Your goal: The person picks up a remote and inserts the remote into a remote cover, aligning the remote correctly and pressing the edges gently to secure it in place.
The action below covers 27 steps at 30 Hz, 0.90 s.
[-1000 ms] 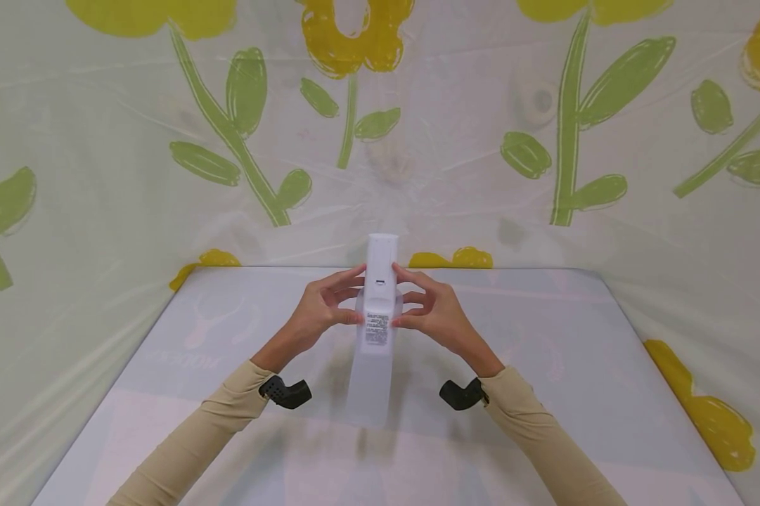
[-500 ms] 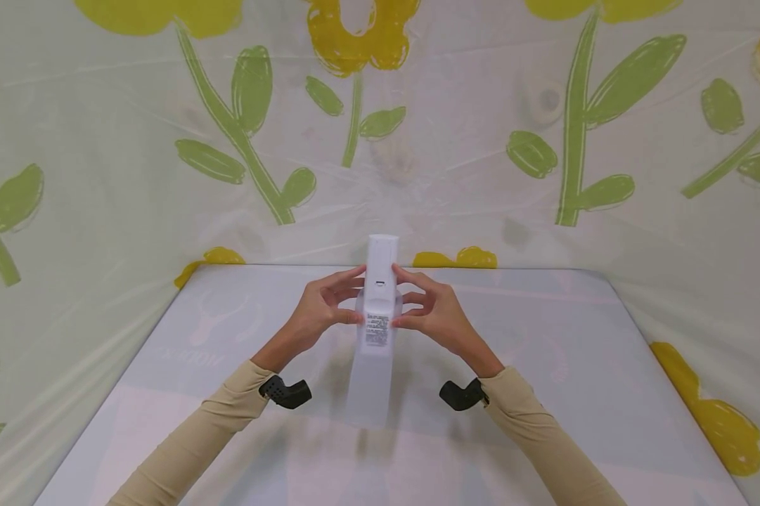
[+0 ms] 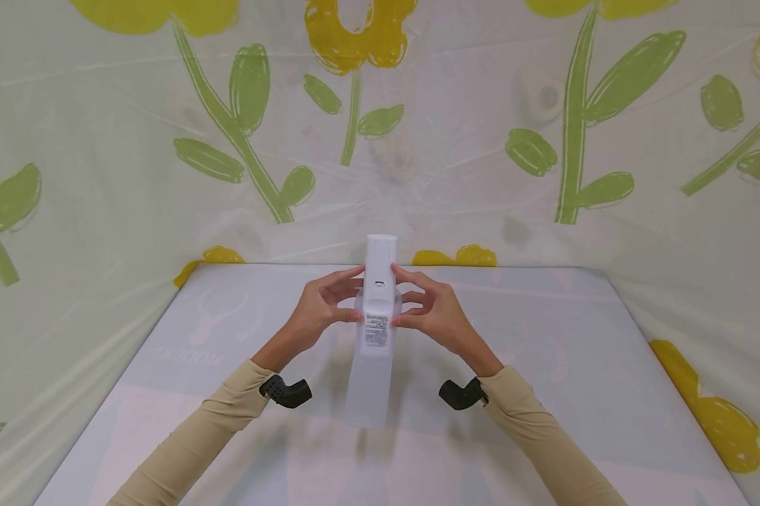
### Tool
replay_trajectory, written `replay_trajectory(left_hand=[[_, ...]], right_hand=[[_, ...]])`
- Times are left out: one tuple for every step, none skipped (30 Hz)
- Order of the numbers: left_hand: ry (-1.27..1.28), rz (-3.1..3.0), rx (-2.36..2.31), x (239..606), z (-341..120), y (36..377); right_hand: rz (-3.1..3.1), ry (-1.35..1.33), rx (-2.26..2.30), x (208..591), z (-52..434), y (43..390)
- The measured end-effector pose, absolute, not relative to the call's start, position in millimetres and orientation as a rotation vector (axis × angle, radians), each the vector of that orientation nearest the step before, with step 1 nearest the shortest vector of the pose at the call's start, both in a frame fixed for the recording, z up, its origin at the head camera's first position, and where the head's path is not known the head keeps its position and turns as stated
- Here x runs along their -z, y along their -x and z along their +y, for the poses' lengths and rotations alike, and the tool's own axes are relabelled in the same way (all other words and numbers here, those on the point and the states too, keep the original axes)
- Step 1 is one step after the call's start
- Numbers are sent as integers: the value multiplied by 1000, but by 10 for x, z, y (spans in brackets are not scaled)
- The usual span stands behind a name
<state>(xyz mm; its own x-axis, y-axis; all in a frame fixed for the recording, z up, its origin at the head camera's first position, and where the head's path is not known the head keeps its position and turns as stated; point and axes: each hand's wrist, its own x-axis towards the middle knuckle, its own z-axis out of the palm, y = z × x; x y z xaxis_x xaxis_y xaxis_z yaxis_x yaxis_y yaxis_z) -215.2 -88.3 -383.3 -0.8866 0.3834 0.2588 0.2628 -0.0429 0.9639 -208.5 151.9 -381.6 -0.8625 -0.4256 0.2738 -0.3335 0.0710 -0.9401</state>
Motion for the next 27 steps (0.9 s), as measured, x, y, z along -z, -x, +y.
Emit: replay_trajectory(left_hand=[[-716,2110,-2088,3834,-881,2154],[-715,2113,-2087,3837,-880,2155],[-709,2111,-2087,3838,-878,2154],[-704,2108,-2087,3839,-877,2155],[-706,2108,-2083,3842,-875,2156],[-706,2109,-2079,3846,-874,2158],[-710,2110,-2074,3848,-872,2158],[-719,2115,-2067,3849,-871,2157],[-726,2115,-2061,3849,-870,2156],[-737,2117,-2053,3848,-869,2156],[-748,2120,-2045,3847,-867,2156],[-752,2118,-2042,3844,-866,2154],[-760,2112,-2040,3839,-866,2151],[-763,2106,-2040,3837,-867,2150],[-764,2097,-2043,3835,-869,2149],[-767,2091,-2047,3833,-870,2149],[-766,2086,-2051,3829,-872,2146],[-767,2083,-2054,3825,-873,2145],[-769,2079,-2059,3820,-875,2142],[-768,2075,-2062,3817,-878,2140],[-769,2070,-2064,3813,-879,2138],[-770,2064,-2065,3809,-880,2137],[-772,2058,-2067,3808,-881,2137],[-773,2052,-2068,3810,-884,2138],[-776,2045,-2068,3811,-887,2139],[-778,2043,-2066,3815,-891,2141],[-781,2043,-2063,3815,-895,2139]], right_hand=[[2246,798,1936,3814,1519,2086],[2251,796,1934,3814,1519,2089],[2256,792,1931,3814,1518,2091],[2261,787,1927,3816,1518,2093],[2266,784,1920,3819,1517,2095],[2274,784,1909,3823,1515,2097],[2281,782,1898,3828,1514,2099],[2287,781,1887,3833,1513,2099],[2292,780,1878,3839,1512,2099],[2298,780,1869,3844,1512,2098],[2299,785,1864,3847,1510,2094],[2304,785,1859,3851,1510,2092],[2299,789,1862,3853,1508,2089],[2292,793,1863,3856,1507,2088],[2280,800,1868,3855,1505,2084],[2267,809,1871,3853,1502,2083],[2255,817,1872,3853,1501,2082],[2244,823,1871,3854,1501,2086],[2226,832,1874,3852,1500,2088],[2214,838,1874,3851,1501,2090],[2202,844,1875,3847,1501,2092],[2195,848,1875,3846,1503,2096],[2186,852,1878,3842,1505,2098],[2177,858,1880,3837,1506,2099],[2170,861,1882,3832,1505,2100],[2165,864,1882,3827,1504,2099],[2158,867,1883,3822,1502,2100]])
